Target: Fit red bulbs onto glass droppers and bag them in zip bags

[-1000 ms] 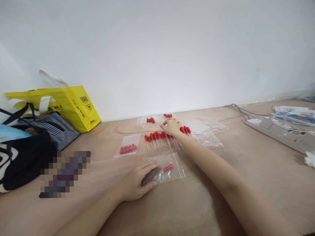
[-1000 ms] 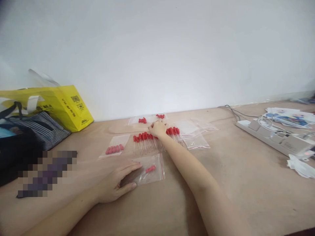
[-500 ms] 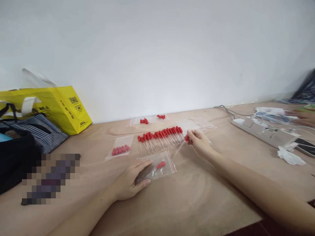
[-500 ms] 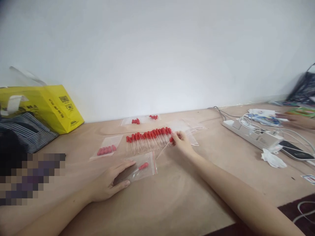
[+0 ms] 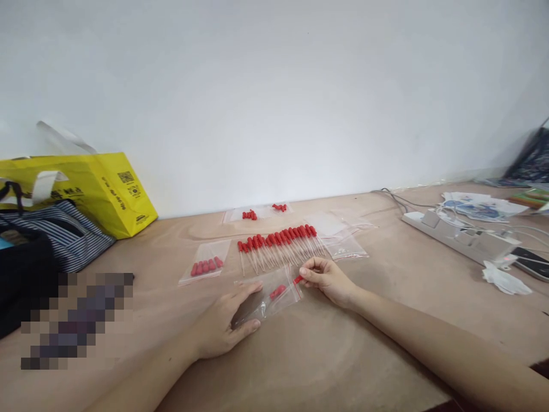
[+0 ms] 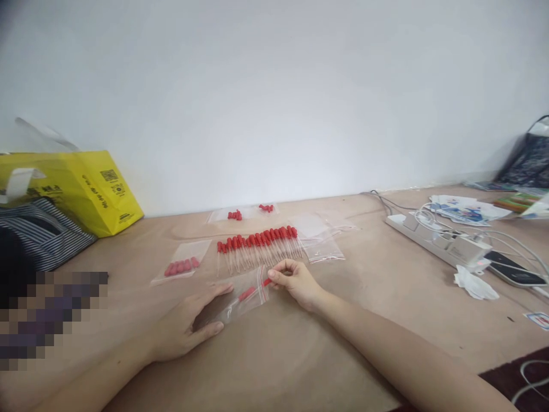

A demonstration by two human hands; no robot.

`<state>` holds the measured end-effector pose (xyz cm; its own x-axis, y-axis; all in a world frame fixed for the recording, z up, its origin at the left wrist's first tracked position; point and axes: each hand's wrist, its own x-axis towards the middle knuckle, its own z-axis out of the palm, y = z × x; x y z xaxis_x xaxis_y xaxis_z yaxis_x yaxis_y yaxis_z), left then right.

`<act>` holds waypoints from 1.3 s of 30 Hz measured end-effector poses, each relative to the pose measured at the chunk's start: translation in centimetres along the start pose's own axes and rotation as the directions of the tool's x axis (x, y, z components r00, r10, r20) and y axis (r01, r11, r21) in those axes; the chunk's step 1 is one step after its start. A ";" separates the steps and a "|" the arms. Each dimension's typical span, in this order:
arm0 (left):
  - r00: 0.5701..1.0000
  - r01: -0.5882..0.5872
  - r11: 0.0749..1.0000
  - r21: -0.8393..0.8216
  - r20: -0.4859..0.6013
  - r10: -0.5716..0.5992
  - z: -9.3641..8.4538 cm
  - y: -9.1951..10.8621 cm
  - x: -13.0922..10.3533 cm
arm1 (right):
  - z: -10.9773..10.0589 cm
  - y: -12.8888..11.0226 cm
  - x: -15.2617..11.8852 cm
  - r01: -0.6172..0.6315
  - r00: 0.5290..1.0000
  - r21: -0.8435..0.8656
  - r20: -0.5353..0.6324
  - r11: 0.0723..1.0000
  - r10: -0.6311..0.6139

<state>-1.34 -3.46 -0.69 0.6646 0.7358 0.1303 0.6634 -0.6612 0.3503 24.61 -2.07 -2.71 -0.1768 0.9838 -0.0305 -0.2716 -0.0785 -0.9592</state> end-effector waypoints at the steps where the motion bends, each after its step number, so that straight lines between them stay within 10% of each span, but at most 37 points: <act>1: 1.000 0.000 1.000 0.003 0.007 0.000 0.1 -0.1 0.0 | 0.0 0.0 0.0 -0.006 0.999 -0.015 0.033 1.000 0.006; 9: 0.998 0.023 0.999 0.025 0.055 -0.025 -0.5 0.6 0.2 | 0.0 -0.3 0.0 -0.005 0.963 -0.262 0.260 0.965 0.075; 21: 0.999 -0.002 1.000 -0.012 0.038 0.003 -0.7 0.9 0.7 | 1.7 1.3 0.4 0.173 0.981 -0.453 0.158 0.875 -0.112; 28: 0.998 -0.042 0.999 -0.011 0.046 0.042 -0.7 0.8 0.6 | 0.3 0.0 1.4 0.304 0.932 -0.545 0.340 0.782 -0.126; 33: 0.998 -0.056 0.998 -0.004 -0.023 0.056 -0.7 0.6 0.5 | 0.5 -2.2 6.0 0.303 0.930 -0.823 0.146 0.480 -0.337; 39: 0.997 -0.062 0.996 -0.066 -0.046 0.059 -0.5 0.1 0.2 | 5.0 -3.1 12.2 0.305 0.894 -0.950 0.261 0.066 -0.364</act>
<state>-1.35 -3.34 -0.19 0.6864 0.7011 0.1934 0.5964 -0.6948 0.4020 18.53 9.35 1.29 -0.3061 0.8660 0.3953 0.8270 0.4476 -0.3402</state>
